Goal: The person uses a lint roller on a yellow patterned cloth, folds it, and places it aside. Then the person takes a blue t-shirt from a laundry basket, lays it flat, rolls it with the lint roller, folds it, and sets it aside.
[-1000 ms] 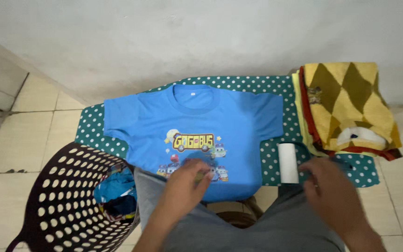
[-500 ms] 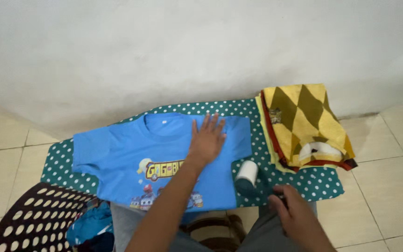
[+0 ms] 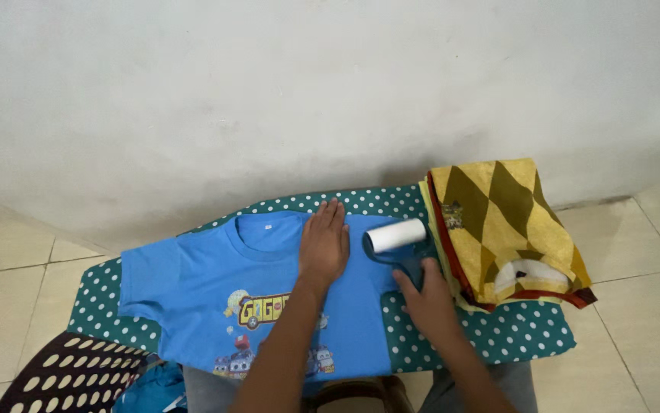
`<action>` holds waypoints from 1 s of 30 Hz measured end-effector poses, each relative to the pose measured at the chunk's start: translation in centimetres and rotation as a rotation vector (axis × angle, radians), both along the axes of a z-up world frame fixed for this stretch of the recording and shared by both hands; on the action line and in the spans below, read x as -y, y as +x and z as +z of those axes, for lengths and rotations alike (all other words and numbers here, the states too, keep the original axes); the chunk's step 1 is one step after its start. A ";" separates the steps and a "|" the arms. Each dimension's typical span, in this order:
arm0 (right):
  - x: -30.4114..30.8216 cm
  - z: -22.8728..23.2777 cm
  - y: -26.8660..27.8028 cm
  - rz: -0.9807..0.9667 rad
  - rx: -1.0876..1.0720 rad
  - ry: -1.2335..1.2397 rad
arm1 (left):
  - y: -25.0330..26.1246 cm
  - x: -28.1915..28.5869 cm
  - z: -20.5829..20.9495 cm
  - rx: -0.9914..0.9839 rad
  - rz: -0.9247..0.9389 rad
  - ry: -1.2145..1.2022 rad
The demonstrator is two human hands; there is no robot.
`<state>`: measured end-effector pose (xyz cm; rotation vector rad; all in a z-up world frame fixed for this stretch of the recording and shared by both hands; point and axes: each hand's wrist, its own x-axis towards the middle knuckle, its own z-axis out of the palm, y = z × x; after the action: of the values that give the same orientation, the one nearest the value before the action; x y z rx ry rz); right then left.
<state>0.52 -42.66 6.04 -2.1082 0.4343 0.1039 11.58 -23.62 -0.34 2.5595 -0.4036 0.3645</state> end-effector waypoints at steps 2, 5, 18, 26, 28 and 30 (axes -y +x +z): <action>0.7 0.8 -0.9 -0.028 -0.048 -0.010 | -0.1 0.3 0.1 -0.007 0.014 0.017; 1.2 2.0 -1.3 -0.012 -0.075 -0.091 | -0.3 0.4 0.7 -0.009 0.011 -0.002; 0.4 0.8 -0.5 0.097 -0.195 0.070 | -0.8 -0.1 1.6 -0.028 -0.022 -0.050; -1.6 0.7 -2.5 0.022 -0.222 0.403 | -0.5 0.1 0.3 -0.002 0.013 -0.052; -1.5 0.8 -1.5 0.013 -0.237 0.355 | -0.1 0.4 0.6 -0.004 0.031 -0.042; -1.5 0.9 -1.2 0.005 -0.260 0.344 | -0.6 0.3 0.9 0.115 0.045 -0.054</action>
<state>-0.64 -41.13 6.98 -1.7618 0.5240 0.4289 10.94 -23.95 0.54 2.5053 -0.3732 0.5337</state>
